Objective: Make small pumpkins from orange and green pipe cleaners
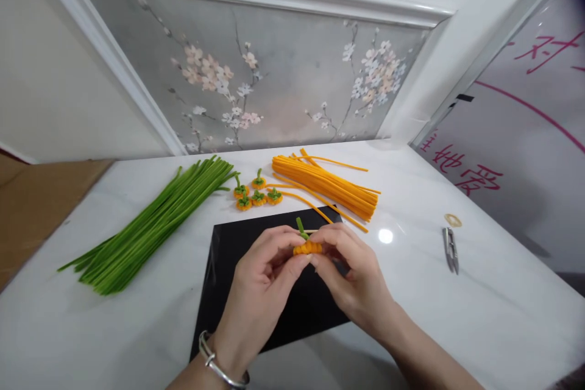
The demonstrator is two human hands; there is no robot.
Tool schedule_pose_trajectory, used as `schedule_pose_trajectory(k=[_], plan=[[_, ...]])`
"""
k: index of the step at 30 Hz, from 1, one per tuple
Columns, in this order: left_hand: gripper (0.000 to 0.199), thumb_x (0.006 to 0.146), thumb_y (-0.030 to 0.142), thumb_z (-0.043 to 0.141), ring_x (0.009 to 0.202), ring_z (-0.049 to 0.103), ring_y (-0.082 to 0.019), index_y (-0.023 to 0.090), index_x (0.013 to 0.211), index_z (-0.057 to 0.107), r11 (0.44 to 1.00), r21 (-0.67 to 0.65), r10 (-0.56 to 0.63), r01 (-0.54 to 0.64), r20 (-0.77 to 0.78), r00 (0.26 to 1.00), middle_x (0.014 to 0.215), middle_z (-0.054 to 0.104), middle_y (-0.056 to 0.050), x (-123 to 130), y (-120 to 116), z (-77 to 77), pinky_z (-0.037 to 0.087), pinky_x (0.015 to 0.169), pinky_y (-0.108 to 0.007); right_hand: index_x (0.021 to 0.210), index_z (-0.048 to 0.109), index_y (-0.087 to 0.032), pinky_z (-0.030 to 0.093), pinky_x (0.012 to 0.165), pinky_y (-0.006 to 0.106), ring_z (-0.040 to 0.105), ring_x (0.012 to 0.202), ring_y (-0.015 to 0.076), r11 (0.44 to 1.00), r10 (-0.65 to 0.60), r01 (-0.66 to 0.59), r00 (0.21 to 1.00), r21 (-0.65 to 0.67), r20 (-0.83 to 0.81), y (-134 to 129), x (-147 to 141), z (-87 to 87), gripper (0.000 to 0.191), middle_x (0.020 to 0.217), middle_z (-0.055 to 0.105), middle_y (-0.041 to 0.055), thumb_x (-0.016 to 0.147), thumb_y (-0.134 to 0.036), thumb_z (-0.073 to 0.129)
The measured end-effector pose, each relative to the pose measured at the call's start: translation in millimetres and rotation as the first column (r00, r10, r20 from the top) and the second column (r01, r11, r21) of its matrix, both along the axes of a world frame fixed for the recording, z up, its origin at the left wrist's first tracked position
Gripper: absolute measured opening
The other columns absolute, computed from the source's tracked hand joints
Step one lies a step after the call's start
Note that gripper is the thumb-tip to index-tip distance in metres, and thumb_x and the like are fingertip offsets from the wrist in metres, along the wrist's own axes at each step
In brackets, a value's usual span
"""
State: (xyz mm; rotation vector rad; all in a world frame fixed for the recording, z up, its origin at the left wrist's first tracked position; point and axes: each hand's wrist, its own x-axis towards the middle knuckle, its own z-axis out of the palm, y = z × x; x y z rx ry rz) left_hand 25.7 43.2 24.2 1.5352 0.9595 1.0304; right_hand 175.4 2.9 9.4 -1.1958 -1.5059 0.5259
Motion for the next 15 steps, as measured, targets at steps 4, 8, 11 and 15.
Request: schedule_pose_trajectory(k=[4, 8, 11, 15], plan=[[0.009, 0.076, 0.02, 0.069, 0.093, 0.063, -0.018, 0.024, 0.082, 0.074, 0.999, -0.014, 0.046, -0.047, -0.024, 0.999, 0.1, 0.065, -0.002, 0.3, -2.3, 2.8, 0.056, 0.075, -0.02, 0.095, 0.061, -0.022, 0.048, 0.065, 0.026, 0.056, 0.078, 0.0147, 1.0, 0.023, -0.024, 0.999, -0.019, -0.041, -0.4, 1.8, 2.7, 0.013, 0.092, 0.058, 0.0037, 0.087, -0.013, 0.056], [0.01, 0.079, 0.022, 0.067, 0.089, 0.065, -0.017, 0.024, 0.086, 0.074, 0.998, -0.059, -0.001, 0.0, -0.016, 1.0, 0.1, 0.069, -0.002, -0.3, -2.5, 4.0, 0.056, 0.076, -0.022, 0.095, 0.061, -0.023, 0.048, 0.063, 0.027, 0.055, 0.074, 0.0147, 0.998, 0.042, -0.045, 0.997, -0.052, -0.063, -0.3, 3.5, 1.7, 0.01, 0.093, 0.056, 0.0044, 0.089, -0.018, 0.055], [0.012, 0.081, 0.024, 0.066, 0.089, 0.065, -0.016, 0.024, 0.09, 0.074, 0.994, -0.105, -0.043, 0.044, 0.014, 0.999, 0.102, 0.069, 0.0, -1.7, -1.3, 1.3, 0.056, 0.08, -0.022, 0.095, 0.059, -0.023, 0.049, 0.063, 0.027, 0.055, 0.076, 0.0154, 0.995, 0.06, -0.066, 0.995, -0.07, -0.075, -0.1, 3.9, -0.8, 0.008, 0.094, 0.055, 0.0051, 0.09, -0.021, 0.053], [0.015, 0.083, 0.026, 0.065, 0.09, 0.067, -0.016, 0.023, 0.096, 0.073, 0.978, -0.19, -0.078, 0.09, 0.069, 0.995, 0.105, 0.07, -0.001, -3.3, 1.2, -3.1, 0.056, 0.083, -0.024, 0.094, 0.057, -0.022, 0.05, 0.061, 0.026, 0.055, 0.075, 0.0142, 0.992, 0.086, -0.096, 0.988, -0.08, -0.126, 0.9, 1.4, -3.6, 0.005, 0.094, 0.053, 0.0044, 0.091, -0.022, 0.052]])
